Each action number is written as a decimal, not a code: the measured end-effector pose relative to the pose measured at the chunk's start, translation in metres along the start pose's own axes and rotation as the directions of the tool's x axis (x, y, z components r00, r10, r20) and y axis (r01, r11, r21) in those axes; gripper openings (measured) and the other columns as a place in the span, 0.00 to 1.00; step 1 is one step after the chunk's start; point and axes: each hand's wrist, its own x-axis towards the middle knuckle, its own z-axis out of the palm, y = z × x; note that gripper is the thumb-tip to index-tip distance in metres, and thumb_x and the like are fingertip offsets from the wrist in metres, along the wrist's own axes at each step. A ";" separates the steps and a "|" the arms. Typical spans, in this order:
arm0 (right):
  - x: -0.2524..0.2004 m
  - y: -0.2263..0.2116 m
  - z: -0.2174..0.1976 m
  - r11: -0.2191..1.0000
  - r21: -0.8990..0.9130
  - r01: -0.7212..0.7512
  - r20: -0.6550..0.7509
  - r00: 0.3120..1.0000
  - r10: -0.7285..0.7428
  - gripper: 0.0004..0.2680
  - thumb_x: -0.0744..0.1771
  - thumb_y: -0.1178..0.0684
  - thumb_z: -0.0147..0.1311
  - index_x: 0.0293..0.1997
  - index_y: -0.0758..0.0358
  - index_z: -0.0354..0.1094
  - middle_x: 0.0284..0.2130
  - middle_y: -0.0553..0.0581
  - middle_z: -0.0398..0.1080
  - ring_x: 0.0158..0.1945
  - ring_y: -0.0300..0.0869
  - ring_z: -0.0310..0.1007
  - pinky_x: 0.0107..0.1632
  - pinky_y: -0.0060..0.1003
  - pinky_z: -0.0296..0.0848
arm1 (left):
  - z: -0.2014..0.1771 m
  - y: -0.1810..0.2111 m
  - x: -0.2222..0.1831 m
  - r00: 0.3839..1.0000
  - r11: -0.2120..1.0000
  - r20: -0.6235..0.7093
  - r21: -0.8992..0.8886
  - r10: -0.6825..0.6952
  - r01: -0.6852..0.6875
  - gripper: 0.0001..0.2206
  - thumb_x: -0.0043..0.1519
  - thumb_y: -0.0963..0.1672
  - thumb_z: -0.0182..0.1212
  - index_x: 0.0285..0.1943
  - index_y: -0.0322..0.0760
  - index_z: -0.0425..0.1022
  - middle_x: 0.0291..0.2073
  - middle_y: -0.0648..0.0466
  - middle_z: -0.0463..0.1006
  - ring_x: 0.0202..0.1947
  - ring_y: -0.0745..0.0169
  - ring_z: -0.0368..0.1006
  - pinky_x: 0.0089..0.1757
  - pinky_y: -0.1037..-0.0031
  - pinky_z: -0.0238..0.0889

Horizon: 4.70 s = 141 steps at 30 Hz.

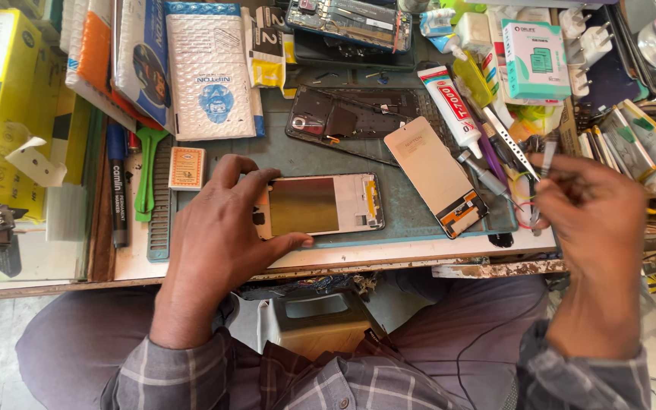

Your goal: The person disassembles a smartphone, removes the old screen, cleans the frame, and compares it with a new screen. They use tweezers and a screwdriver to manipulate small components and adhesive.

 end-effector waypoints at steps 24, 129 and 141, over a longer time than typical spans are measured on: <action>-0.074 -0.035 0.108 0.821 -0.296 0.488 0.263 0.868 -0.422 0.08 0.64 0.62 0.64 0.45 0.67 0.76 0.41 0.63 0.80 0.46 0.47 0.84 0.48 0.37 0.82 | 0.041 0.025 0.004 0.984 0.986 -0.086 0.060 0.158 -0.153 0.39 0.46 0.59 0.74 0.62 0.36 0.73 0.54 0.50 0.74 0.60 0.47 0.64 0.56 0.51 0.47; -0.050 -0.046 0.133 0.676 -0.416 0.608 0.400 0.790 -0.464 0.12 0.67 0.61 0.56 0.57 0.68 0.67 0.49 0.65 0.77 0.46 0.52 0.77 0.49 0.46 0.75 | 0.037 0.023 0.010 0.988 0.991 -0.078 -0.003 0.133 -0.133 0.34 0.45 0.56 0.76 0.58 0.40 0.75 0.49 0.53 0.75 0.56 0.51 0.67 0.54 0.53 0.49; -0.061 -0.054 0.126 0.789 -0.411 0.457 0.287 0.886 -0.364 0.08 0.65 0.63 0.59 0.48 0.64 0.75 0.39 0.60 0.79 0.41 0.47 0.80 0.46 0.39 0.76 | 0.038 0.022 0.008 0.988 0.992 -0.090 -0.021 0.124 -0.126 0.34 0.44 0.55 0.77 0.59 0.39 0.75 0.50 0.54 0.75 0.57 0.51 0.67 0.55 0.53 0.49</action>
